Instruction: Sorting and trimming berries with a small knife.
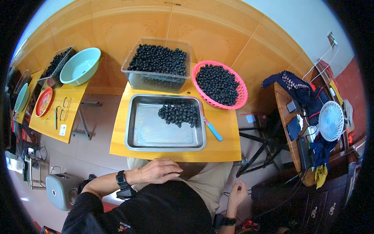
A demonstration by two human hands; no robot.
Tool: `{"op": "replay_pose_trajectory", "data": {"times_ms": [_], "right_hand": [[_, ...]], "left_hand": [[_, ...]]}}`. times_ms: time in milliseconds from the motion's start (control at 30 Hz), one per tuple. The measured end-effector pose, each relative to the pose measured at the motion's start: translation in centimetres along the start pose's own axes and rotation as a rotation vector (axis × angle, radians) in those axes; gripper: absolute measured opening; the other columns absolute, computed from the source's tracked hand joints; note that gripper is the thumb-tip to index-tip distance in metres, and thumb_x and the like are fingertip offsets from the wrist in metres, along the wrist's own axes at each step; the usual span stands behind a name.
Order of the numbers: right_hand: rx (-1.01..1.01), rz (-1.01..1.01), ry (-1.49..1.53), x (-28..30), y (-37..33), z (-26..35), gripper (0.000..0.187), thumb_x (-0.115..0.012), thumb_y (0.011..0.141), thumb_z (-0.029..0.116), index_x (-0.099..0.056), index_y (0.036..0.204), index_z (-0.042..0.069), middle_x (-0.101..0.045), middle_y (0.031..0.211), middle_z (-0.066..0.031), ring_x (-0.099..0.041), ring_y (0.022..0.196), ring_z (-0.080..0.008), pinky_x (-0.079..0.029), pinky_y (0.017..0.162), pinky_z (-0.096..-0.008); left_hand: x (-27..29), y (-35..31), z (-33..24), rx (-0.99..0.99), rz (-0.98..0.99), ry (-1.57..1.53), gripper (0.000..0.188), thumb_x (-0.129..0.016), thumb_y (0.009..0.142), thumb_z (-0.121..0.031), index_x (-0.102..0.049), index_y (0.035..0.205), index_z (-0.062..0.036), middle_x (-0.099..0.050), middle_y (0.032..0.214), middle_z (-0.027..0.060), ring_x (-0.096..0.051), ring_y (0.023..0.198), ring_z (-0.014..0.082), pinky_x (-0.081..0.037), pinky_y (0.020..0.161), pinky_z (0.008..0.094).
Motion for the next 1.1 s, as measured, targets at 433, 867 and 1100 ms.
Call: {"op": "replay_pose_trajectory", "data": {"times_ms": [433,867,1100], "right_hand": [[0.690,0.070,-0.171,-11.3,8.9,20.3,0.028,-0.071,0.085,0.009,-0.066,0.111,0.000,-0.065,0.110,-0.0169,-0.062,0.101,-0.0366,-0.051,0.088,-0.0405],[0.654,0.333,-0.226,-17.6,10.7,17.8,0.034,-0.071,0.088,0.024,-0.068,0.117,0.006,-0.065,0.113,-0.0133,-0.058,0.104,-0.0358,-0.048,0.091,-0.0451],[0.667,0.324,-0.192,-18.8,10.5,17.0,0.026,-0.071,0.086,0.019,-0.071,0.107,0.004,-0.066,0.103,-0.0136,-0.060,0.097,-0.0356,-0.048,0.085,-0.0450]], "left_hand": [[7.9,4.0,1.7,0.103,-0.134,0.289,0.020,-0.069,0.088,-0.013,-0.070,0.105,-0.0028,-0.068,0.099,0.0150,-0.067,0.092,0.0336,-0.056,0.078,0.0409],[1.9,10.5,10.1,0.048,0.236,0.991,0.014,-0.058,0.086,-0.013,-0.070,0.090,-0.0068,-0.064,0.098,0.0097,-0.064,0.094,0.0246,-0.056,0.075,0.0357],[1.5,10.7,10.6,0.074,0.256,1.016,0.015,-0.057,0.088,-0.013,-0.069,0.091,-0.0060,-0.065,0.094,0.0098,-0.068,0.088,0.0240,-0.056,0.071,0.0358]]}}
Point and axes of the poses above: each hand's wrist, its own y-axis towards the middle knuckle, its own x-axis out of the back of the hand, z = x × y, the point moved 7 cm from there along y, towards the middle knuckle
